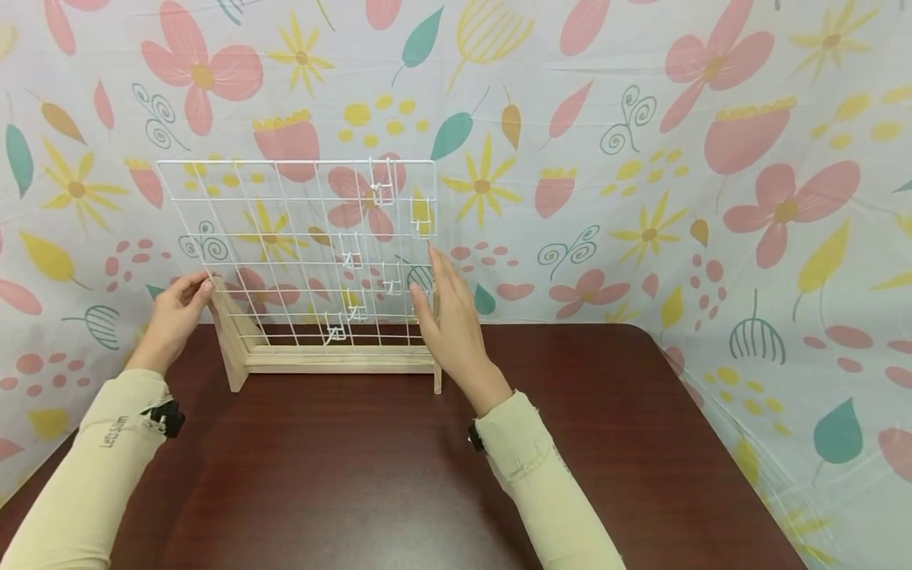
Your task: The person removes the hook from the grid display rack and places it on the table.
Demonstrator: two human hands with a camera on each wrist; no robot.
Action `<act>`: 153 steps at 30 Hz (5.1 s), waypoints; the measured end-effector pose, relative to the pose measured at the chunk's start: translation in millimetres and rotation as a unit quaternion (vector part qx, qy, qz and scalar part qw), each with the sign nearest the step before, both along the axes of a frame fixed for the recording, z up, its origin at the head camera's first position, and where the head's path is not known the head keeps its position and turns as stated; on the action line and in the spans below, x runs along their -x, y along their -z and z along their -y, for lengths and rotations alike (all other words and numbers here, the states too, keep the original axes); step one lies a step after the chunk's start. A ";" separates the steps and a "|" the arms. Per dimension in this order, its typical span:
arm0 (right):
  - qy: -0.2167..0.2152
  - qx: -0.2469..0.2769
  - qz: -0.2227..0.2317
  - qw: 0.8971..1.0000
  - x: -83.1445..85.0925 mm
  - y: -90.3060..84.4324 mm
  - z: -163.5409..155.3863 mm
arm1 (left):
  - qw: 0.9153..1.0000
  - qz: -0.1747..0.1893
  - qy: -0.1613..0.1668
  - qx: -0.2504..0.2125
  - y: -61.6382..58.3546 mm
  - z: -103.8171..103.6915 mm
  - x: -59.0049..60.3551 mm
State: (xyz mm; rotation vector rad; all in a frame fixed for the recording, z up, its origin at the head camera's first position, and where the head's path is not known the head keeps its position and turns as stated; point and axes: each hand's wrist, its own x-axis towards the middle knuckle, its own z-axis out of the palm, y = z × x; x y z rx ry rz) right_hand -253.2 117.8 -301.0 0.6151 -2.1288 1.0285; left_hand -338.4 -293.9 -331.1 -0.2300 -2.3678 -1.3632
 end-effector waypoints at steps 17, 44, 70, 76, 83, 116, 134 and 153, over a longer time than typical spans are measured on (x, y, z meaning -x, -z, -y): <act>0.042 0.086 -0.043 0.995 20.3 -24.0 16.9 | 0.997 0.045 -0.023 -0.054 -3.8 -8.1 2.0; 0.106 0.165 -0.036 0.980 38.6 -39.6 49.2 | 0.994 0.052 -0.018 -0.095 0.3 -7.3 2.6; 0.136 0.153 -0.092 0.974 44.7 -41.7 45.7 | 0.995 0.063 -0.019 -0.078 -1.4 -8.5 1.9; 0.130 0.160 -0.117 0.971 45.1 -44.6 45.3 | 0.995 0.064 -0.024 -0.074 -2.1 -8.7 0.6; 0.120 0.177 -0.133 0.968 45.6 -46.8 45.3 | 0.995 0.064 -0.021 -0.071 -2.7 -9.0 -0.5; 0.115 0.188 -0.178 0.959 29.8 -44.2 27.6 | 0.994 0.070 -0.025 -0.082 -1.5 -7.6 0.9; 0.105 0.169 -0.182 0.963 13.7 -32.8 13.2 | 0.993 0.072 -0.012 -0.095 -4.1 -7.8 3.2; 0.098 0.138 -0.211 0.963 8.5 -18.5 -1.6 | 0.992 0.074 -0.004 -0.101 -2.0 -7.3 4.4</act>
